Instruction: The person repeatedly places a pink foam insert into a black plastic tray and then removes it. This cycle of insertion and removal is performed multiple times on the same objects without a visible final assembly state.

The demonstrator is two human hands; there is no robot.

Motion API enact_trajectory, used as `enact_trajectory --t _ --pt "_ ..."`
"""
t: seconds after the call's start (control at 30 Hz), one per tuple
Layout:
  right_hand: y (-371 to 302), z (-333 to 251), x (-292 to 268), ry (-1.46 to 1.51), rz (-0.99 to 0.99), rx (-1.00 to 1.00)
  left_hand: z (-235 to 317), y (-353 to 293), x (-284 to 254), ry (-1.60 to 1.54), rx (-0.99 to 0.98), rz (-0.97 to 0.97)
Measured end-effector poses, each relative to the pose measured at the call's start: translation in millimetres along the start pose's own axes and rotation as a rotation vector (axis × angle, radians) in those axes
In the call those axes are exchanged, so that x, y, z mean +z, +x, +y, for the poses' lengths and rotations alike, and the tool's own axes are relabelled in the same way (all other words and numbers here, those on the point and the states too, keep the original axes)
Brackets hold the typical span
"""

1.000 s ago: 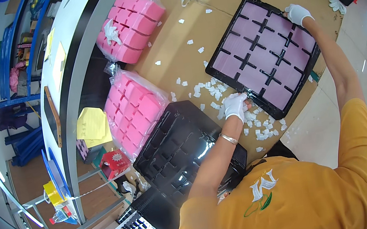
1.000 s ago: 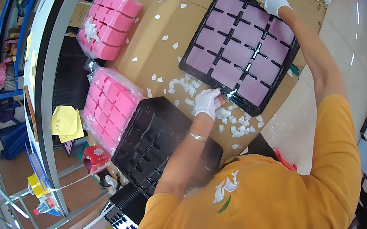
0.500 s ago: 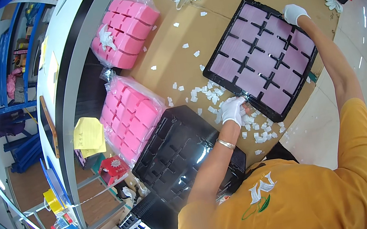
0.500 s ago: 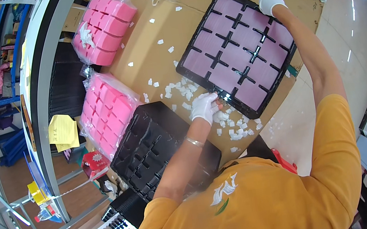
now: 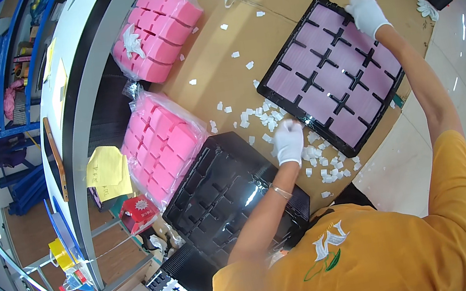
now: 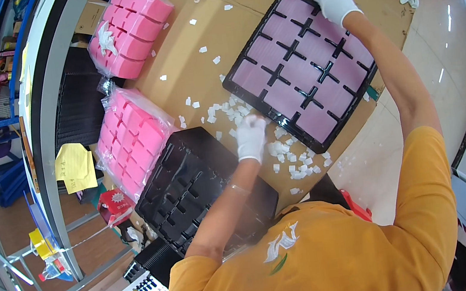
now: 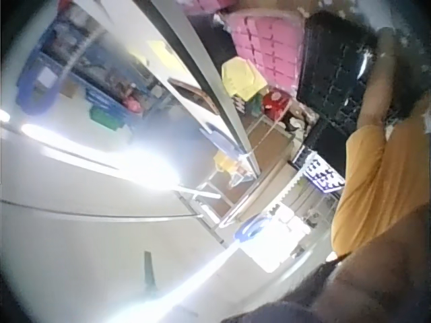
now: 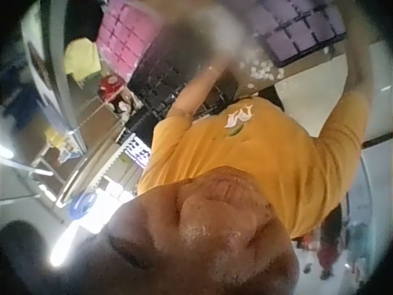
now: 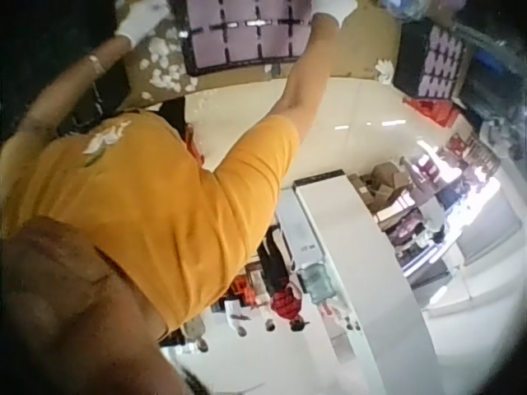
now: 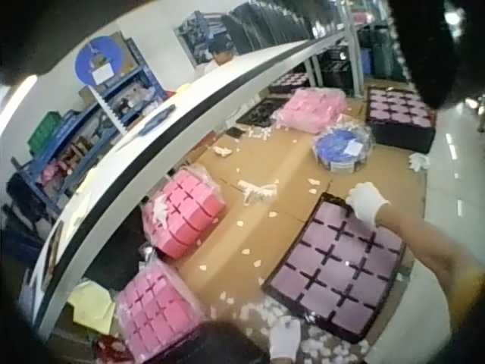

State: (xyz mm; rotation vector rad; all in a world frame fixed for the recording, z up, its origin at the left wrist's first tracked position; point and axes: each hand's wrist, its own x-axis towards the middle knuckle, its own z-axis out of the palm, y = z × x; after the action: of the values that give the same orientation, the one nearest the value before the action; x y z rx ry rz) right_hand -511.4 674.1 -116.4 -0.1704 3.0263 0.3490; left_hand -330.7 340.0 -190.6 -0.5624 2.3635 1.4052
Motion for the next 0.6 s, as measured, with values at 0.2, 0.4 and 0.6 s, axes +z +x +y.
enact_trajectory --t 0.2,0.4,0.6 --pt "35 -39 36 -0.078 0.260 -0.330 49 53 -25 1.196 0.877 0.137" --pt "47 -48 31 -0.084 0.093 -0.180 29 74 -19 1.334 0.927 0.147" --pt "-6 23 46 0.155 0.431 0.028 47 56 -21 1.338 0.934 0.081"
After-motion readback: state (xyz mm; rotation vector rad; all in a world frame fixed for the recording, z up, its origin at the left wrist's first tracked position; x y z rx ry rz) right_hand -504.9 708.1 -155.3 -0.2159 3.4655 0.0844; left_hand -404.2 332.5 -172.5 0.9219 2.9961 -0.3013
